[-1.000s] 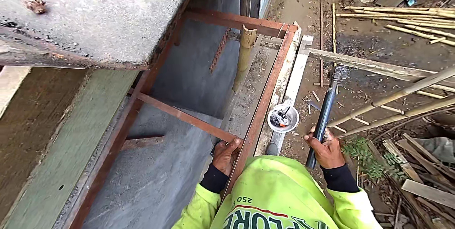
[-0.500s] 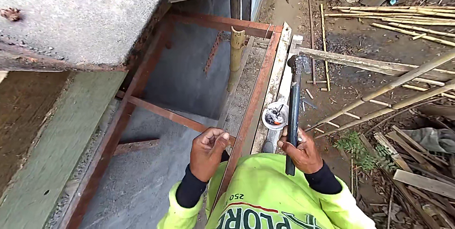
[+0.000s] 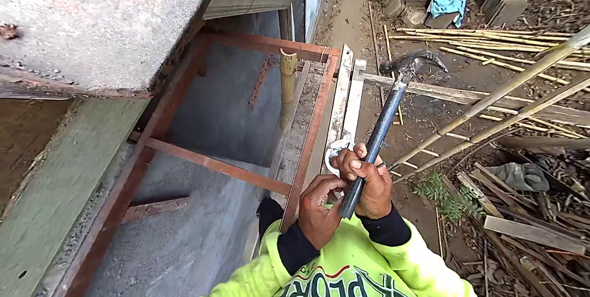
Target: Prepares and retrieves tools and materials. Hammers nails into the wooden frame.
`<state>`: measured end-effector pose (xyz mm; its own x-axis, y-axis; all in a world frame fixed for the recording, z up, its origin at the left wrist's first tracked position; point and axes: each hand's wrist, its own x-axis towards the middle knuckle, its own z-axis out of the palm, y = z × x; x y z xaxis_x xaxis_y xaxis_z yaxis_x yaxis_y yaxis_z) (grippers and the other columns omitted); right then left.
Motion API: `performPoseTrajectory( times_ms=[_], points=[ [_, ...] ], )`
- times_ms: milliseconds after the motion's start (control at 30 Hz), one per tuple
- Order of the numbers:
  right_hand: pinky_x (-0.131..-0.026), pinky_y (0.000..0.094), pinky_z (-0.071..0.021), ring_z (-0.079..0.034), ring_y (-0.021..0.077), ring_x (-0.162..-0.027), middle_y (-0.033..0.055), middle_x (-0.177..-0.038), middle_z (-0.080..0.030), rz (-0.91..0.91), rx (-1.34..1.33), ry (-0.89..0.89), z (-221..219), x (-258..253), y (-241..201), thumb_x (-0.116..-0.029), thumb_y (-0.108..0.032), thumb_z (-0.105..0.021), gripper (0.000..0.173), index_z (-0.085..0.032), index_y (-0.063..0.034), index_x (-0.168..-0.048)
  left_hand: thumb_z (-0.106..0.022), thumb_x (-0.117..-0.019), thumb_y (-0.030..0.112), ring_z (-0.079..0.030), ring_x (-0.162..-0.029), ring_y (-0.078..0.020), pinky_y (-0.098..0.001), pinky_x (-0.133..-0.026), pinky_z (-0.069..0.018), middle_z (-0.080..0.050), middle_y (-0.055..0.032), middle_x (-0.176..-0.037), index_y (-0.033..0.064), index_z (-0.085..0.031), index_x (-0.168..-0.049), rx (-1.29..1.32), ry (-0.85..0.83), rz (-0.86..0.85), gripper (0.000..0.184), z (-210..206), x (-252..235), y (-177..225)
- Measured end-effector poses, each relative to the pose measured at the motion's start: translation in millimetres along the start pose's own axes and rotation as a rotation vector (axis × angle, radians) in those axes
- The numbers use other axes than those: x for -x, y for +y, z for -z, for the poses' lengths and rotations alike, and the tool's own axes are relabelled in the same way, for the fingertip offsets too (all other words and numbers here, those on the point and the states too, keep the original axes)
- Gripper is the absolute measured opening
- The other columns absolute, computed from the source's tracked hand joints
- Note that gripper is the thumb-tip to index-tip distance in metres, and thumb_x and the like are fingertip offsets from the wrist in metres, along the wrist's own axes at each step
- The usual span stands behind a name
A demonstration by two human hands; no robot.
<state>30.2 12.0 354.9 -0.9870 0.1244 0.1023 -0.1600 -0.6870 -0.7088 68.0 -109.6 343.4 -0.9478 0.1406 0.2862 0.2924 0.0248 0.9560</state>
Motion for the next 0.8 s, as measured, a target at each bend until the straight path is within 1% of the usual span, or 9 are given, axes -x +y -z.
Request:
performPoseTrajectory(
  times_ms=[200, 333, 467, 567, 633, 700, 733, 767, 800],
  points=[
    [-0.076, 0.0291, -0.0546, -0.062, 0.0084, -0.067, -0.0045, -0.068, -0.061, -0.049, -0.052, 0.005, 3, 6, 4, -0.0922, -0.010, -0.061, 0.006, -0.060, -0.0153, -0.092, -0.070, -0.0914, 0.003, -0.064, -0.085, -0.0059, -0.0170, -0.076, -0.0538, -0.069, -0.0104, -0.092, -0.0055, -0.075, -0.092, -0.071, -0.039, 0.023, 0.010, -2, -14, 1],
    [-0.079, 0.0311, -0.0559, -0.063, 0.0091, -0.070, -0.0043, -0.070, -0.061, -0.074, -0.024, 0.014, 9, 9, 8, -0.0921, -0.010, -0.062, 0.006, -0.060, -0.0156, -0.092, -0.064, -0.0962, 0.008, -0.064, -0.086, -0.0096, -0.0210, -0.079, -0.0541, -0.065, -0.0110, -0.090, -0.0049, -0.072, -0.089, -0.159, -0.196, 0.152, 0.017, 6, -23, 4],
    [-0.102, 0.0417, -0.0531, -0.069, 0.0168, -0.095, 0.0006, -0.088, -0.070, -0.114, 0.076, -0.061, 23, 7, 1, -0.0931, -0.016, -0.068, 0.009, -0.063, -0.0166, -0.100, -0.065, -0.0997, 0.017, -0.065, -0.084, -0.0109, -0.0224, -0.078, -0.0551, -0.069, -0.0108, -0.095, 0.0007, -0.075, -0.096, -0.293, -0.267, 0.147, 0.020, 19, -18, 4],
    [-0.106, 0.0400, -0.0513, -0.066, 0.0195, -0.116, 0.0032, -0.112, -0.072, -0.081, 0.207, -0.153, 30, 3, -9, -0.0940, -0.020, -0.069, 0.009, -0.068, -0.0189, -0.103, -0.065, -0.1001, 0.018, -0.066, -0.086, -0.0125, -0.0233, -0.079, -0.0557, -0.069, -0.0110, -0.097, 0.0030, -0.075, -0.098, -0.388, -0.286, 0.139, 0.018, 32, -12, 6],
    [-0.106, 0.0421, -0.0515, -0.066, 0.0207, -0.115, 0.0033, -0.112, -0.071, -0.073, 0.258, -0.175, 33, -1, -21, -0.0940, -0.018, -0.069, 0.008, -0.067, -0.0180, -0.102, -0.065, -0.1000, 0.019, -0.067, -0.086, -0.0124, -0.0233, -0.079, -0.0558, -0.070, -0.0108, -0.097, 0.0031, -0.075, -0.099, -0.428, -0.262, 0.160, 0.019, 40, -5, 6],
    [-0.087, 0.0396, -0.0617, -0.071, 0.0174, -0.089, 0.0024, -0.098, -0.070, -0.097, 0.301, -0.149, 37, -6, -33, -0.0965, -0.017, -0.068, 0.010, -0.062, -0.0145, -0.104, -0.064, -0.1004, 0.019, -0.067, -0.085, -0.0098, -0.0217, -0.078, -0.0562, -0.071, -0.0101, -0.098, 0.0011, -0.075, -0.101, -0.379, -0.221, 0.173, 0.021, 50, 1, 7],
    [-0.067, 0.0318, -0.0629, -0.067, 0.0121, -0.068, -0.0003, -0.086, -0.067, -0.120, 0.332, -0.129, 38, -8, -38, -0.0991, -0.018, -0.067, 0.012, -0.057, -0.0139, -0.104, -0.064, -0.1012, 0.019, -0.066, -0.083, -0.0078, -0.0206, -0.075, -0.0566, -0.071, -0.0088, -0.097, -0.0001, -0.074, -0.102, -0.326, -0.200, 0.181, 0.022, 56, 4, 8],
    [-0.049, 0.0243, -0.0549, -0.057, 0.0067, -0.051, -0.0043, -0.073, -0.060, -0.140, 0.369, -0.095, 39, -8, -41, -0.1004, -0.020, -0.066, 0.014, -0.053, -0.0146, -0.103, -0.063, -0.1017, 0.019, -0.066, -0.079, -0.0066, -0.0206, -0.072, -0.0570, -0.071, -0.0079, -0.095, -0.0017, -0.072, -0.103, -0.265, -0.175, 0.190, 0.022, 61, 6, 8],
    [-0.040, 0.0215, -0.0469, -0.048, 0.0044, -0.043, -0.0075, -0.063, -0.053, -0.153, 0.405, -0.068, 40, -7, -42, -0.1009, -0.022, -0.066, 0.014, -0.053, -0.0159, -0.102, -0.062, -0.1024, 0.017, -0.066, -0.075, -0.0064, -0.0215, -0.069, -0.0576, -0.071, -0.0069, -0.091, -0.0032, -0.070, -0.105, -0.203, -0.149, 0.197, 0.022, 65, 10, 8]
  ],
)
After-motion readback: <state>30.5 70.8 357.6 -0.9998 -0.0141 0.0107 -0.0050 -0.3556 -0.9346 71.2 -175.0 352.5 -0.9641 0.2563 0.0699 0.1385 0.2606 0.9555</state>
